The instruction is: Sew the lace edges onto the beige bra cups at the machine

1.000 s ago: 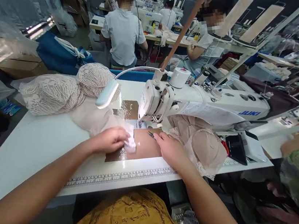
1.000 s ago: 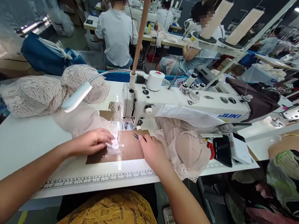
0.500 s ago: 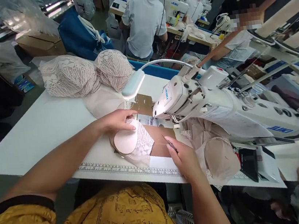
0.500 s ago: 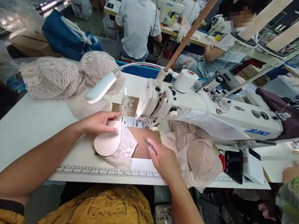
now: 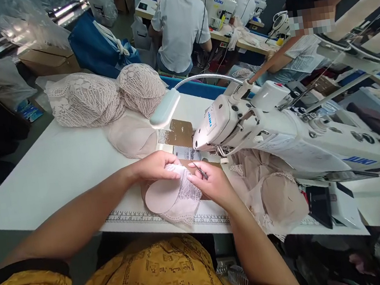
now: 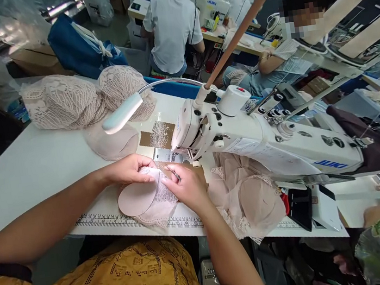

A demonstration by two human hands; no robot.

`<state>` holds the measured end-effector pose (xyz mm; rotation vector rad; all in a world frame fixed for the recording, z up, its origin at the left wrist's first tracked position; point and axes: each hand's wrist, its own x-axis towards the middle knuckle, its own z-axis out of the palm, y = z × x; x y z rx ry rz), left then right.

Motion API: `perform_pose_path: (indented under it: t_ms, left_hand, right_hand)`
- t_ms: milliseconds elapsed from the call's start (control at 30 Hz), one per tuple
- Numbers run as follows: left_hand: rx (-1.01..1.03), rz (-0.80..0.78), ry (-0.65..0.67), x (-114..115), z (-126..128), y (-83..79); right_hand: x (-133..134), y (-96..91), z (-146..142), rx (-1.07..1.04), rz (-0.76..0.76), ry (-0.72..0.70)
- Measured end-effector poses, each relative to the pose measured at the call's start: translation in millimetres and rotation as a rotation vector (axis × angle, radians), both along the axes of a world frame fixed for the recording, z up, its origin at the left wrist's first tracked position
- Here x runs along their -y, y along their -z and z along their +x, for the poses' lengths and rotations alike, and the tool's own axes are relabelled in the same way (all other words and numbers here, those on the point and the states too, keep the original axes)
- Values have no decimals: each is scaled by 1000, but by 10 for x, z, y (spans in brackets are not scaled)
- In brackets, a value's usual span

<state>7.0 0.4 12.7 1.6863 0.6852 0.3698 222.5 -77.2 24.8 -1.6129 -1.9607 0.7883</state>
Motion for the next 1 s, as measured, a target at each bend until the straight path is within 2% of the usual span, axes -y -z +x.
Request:
perform_pose_path:
  t_ms: [133, 233, 333, 433, 667, 767, 1000]
  left_hand:
    - [50, 3, 11, 34, 45, 54]
    - [71, -47, -10, 42, 51, 114]
    - [106, -115, 6, 35, 47, 150]
    - [107, -195, 8, 35, 37, 134]
    - [63, -378, -169, 42, 7, 70]
    - [62, -361, -203, 28, 8, 82]
    - [58, -261, -80, 21, 39, 151]
  right_hand:
    - [-145, 57, -133, -55, 63, -61]
    - [-191, 143, -178, -172, 63, -48]
    - [-210, 247, -147, -284, 38, 11]
    - [-208, 316, -41, -412, -53, 10]
    - [-171, 283, 149, -475, -139, -62]
    - [-167, 279, 131, -483, -193, -78]
    - [-167, 252, -14, -418, -158, -113]
